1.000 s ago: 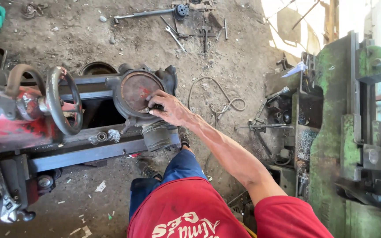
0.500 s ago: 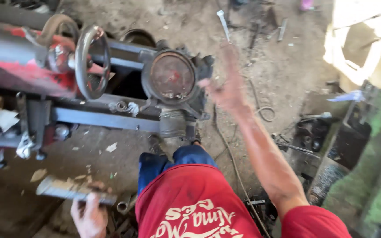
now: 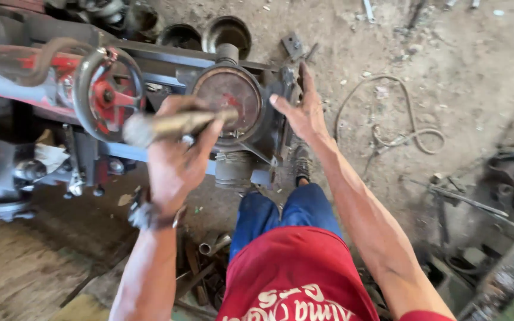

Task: Disassembling a turbocharger housing using a wrench, hammer, and metal rod for prying.

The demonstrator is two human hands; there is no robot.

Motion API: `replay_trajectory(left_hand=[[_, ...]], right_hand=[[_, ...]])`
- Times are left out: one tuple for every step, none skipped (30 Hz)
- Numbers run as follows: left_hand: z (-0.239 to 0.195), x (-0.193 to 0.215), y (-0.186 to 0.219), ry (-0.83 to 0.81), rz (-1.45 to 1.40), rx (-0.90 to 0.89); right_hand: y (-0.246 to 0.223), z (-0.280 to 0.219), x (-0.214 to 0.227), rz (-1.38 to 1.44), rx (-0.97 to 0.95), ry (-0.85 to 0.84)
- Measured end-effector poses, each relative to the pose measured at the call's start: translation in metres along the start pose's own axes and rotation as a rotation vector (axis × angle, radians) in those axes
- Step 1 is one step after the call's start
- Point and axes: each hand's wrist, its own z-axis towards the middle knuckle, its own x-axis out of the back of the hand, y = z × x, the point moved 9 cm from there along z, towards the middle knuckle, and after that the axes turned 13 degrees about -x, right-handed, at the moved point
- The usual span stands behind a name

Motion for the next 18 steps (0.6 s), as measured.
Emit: replay_trajectory(left_hand=[[0.018, -0.009, 0.004, 0.0, 0.14, -0.128], [0.034, -0.021, 0.007, -0.005, 0.278, -0.259], [0.036, -0.032, -0.019, -0.02, 0.285, -0.257], [0.037, -0.042, -0.04, -0.032, 0.414, -0.299], [0.036, -0.052, -0.063, -0.038, 0.541, -0.341], [0.044, -0.055, -0.057, -0.045, 0.546, -0.339], [0.055, -0.058, -0.052, -0.062, 0.548, -0.317], [0.066, -0.061, -0.048, -0.078, 0.55, -0.296], [0.067, -0.061, -0.052, -0.089, 0.556, -0.295], [0.068, -0.06, -0.056, -0.092, 0.553, -0.293], [0.069, -0.059, -0.061, -0.092, 0.544, -0.293], [0.066, -0.06, -0.067, -0.1, 0.545, -0.295], [0.063, -0.059, -0.074, -0.096, 0.55, -0.284], [0.06, -0.059, -0.08, -0.091, 0.556, -0.273], [0.061, -0.066, -0.088, -0.097, 0.556, -0.27], [0.062, -0.07, -0.093, -0.078, 0.567, -0.286], [0.063, -0.071, -0.1, -0.052, 0.581, -0.307], [0.065, -0.067, -0.1, -0.051, 0.584, -0.308]], right_hand=[[0.006, 0.002, -0.007, 0.081, 0.012, -0.031], [0.012, 0.005, -0.014, 0.163, 0.024, -0.063], [0.013, 0.005, -0.019, 0.178, 0.017, -0.065], [0.016, 0.006, -0.024, 0.191, 0.0, -0.069], [0.017, 0.007, -0.029, 0.196, -0.015, -0.076], [0.019, 0.008, -0.03, 0.204, -0.018, -0.08], [0.022, 0.01, -0.031, 0.198, -0.056, -0.069], [0.024, 0.011, -0.031, 0.192, -0.093, -0.058], [0.018, 0.009, -0.031, 0.203, -0.098, -0.061], [0.013, 0.007, -0.032, 0.191, -0.123, -0.053], [0.008, 0.006, -0.031, 0.175, -0.147, -0.041], [0.007, 0.005, -0.031, 0.182, -0.15, -0.039], [0.006, 0.004, -0.03, 0.192, -0.157, -0.034], [0.005, 0.004, -0.028, 0.203, -0.164, -0.029], [0.004, 0.003, -0.025, 0.206, -0.17, -0.029], [0.0, 0.002, -0.023, 0.209, -0.152, -0.029], [-0.006, 0.004, -0.024, 0.21, -0.127, -0.03], [-0.008, 0.005, -0.028, 0.211, -0.124, -0.031]])
